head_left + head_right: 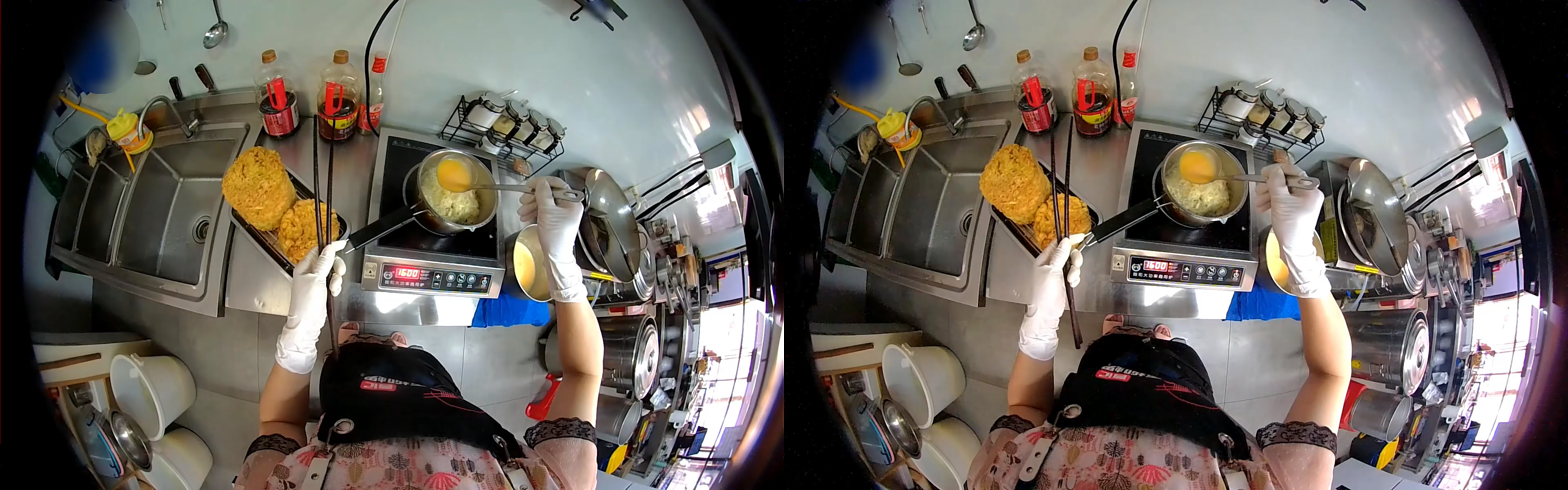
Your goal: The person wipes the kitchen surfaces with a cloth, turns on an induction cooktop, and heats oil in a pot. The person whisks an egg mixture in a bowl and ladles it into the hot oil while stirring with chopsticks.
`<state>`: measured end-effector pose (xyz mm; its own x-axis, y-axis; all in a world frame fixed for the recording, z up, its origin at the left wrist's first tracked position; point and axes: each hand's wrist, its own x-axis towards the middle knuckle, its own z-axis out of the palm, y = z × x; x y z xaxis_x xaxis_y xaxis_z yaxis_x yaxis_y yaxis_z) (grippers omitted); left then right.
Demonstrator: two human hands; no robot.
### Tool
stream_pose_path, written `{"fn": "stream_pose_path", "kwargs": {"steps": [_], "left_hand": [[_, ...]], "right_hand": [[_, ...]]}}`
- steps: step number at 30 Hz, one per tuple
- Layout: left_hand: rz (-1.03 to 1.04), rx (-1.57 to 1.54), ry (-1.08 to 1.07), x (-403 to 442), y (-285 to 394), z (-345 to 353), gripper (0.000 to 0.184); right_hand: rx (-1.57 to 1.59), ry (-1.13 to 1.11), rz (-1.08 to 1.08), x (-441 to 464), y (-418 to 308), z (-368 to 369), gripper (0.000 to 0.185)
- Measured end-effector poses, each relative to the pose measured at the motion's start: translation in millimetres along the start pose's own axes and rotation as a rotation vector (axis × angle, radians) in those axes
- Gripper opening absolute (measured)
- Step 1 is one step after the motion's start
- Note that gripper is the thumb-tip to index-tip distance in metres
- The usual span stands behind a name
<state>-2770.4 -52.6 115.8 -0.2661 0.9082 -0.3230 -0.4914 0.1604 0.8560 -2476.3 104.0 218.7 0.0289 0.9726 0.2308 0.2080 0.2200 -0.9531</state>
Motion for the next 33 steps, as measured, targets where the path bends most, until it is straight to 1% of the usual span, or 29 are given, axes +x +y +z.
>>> {"fn": "stream_pose_path", "kwargs": {"steps": [16, 33], "left_hand": [[0.002, 0.007, -0.013, 2, 1, 0, 0.034], [-0.013, -0.013, -0.002, 5, 3, 0, 0.033]], "right_hand": [[-0.023, -0.005, -0.065, 5, -8, 8, 0.021], [-0.026, -0.022, -0.07, 11, -7, 10, 0.02]]}}
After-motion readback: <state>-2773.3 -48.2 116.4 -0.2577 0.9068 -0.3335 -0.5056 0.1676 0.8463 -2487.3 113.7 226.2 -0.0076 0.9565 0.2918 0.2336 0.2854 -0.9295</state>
